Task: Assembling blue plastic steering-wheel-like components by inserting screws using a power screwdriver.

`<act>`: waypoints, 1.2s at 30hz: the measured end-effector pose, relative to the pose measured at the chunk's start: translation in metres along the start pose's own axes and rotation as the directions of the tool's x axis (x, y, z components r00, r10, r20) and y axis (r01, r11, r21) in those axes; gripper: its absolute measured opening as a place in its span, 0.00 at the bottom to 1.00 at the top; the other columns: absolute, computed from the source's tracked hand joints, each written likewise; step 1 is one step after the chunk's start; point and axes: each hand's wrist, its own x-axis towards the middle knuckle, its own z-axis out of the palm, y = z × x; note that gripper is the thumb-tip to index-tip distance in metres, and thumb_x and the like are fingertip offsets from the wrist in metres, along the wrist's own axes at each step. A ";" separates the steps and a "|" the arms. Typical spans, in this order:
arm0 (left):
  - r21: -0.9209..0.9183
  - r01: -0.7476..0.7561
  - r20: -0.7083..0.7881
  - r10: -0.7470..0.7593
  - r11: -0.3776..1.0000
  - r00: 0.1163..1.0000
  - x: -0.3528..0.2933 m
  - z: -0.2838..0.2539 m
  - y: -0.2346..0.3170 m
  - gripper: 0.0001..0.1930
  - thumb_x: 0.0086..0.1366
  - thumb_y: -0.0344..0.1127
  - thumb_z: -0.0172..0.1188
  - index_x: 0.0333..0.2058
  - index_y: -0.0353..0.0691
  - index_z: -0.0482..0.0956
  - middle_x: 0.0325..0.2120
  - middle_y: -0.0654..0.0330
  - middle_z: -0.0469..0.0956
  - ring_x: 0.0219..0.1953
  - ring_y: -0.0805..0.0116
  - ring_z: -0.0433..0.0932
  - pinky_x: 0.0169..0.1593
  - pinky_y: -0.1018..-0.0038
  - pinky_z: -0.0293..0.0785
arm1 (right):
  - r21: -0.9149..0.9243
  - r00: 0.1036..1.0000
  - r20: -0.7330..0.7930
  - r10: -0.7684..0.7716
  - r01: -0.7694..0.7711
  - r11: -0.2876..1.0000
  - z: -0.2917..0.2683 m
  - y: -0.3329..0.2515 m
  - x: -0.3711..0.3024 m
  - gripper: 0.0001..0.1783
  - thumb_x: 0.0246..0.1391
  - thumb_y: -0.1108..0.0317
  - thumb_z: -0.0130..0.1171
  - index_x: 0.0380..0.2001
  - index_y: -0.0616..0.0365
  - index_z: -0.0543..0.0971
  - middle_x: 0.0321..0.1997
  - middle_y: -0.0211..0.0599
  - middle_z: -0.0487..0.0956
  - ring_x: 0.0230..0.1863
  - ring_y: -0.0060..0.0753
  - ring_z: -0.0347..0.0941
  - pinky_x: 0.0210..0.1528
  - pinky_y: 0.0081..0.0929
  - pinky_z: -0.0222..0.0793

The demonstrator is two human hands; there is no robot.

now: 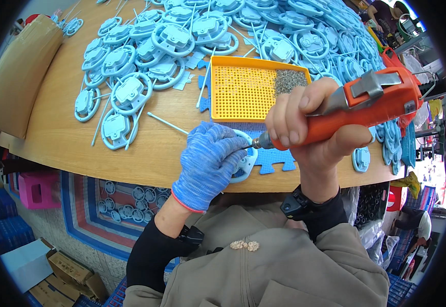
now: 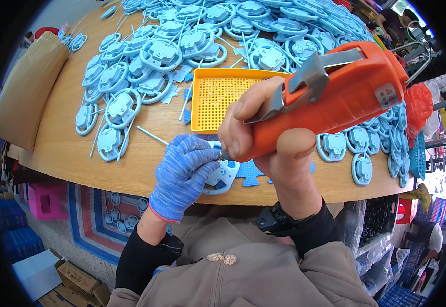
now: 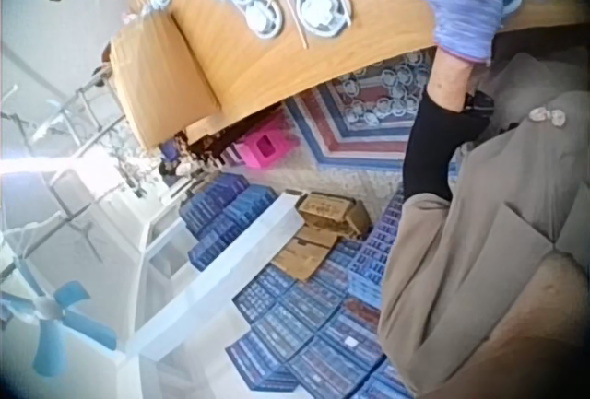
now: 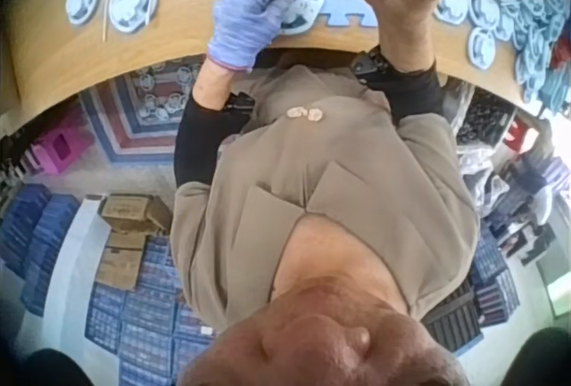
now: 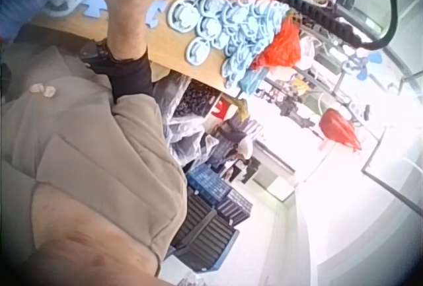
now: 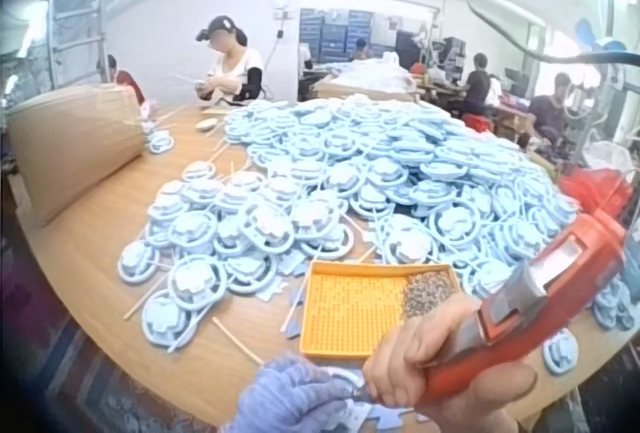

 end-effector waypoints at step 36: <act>0.596 0.296 -0.030 -0.348 0.746 0.937 -0.076 -0.112 0.021 0.51 0.33 0.46 0.77 0.59 0.35 0.66 0.39 0.52 0.74 0.42 0.51 0.72 0.49 0.61 0.67 | -0.180 0.996 -0.091 0.010 -0.027 0.983 -0.023 0.024 0.011 0.34 0.51 0.34 0.58 0.37 0.57 0.71 0.21 0.28 0.69 0.22 0.25 0.66 0.27 0.26 0.65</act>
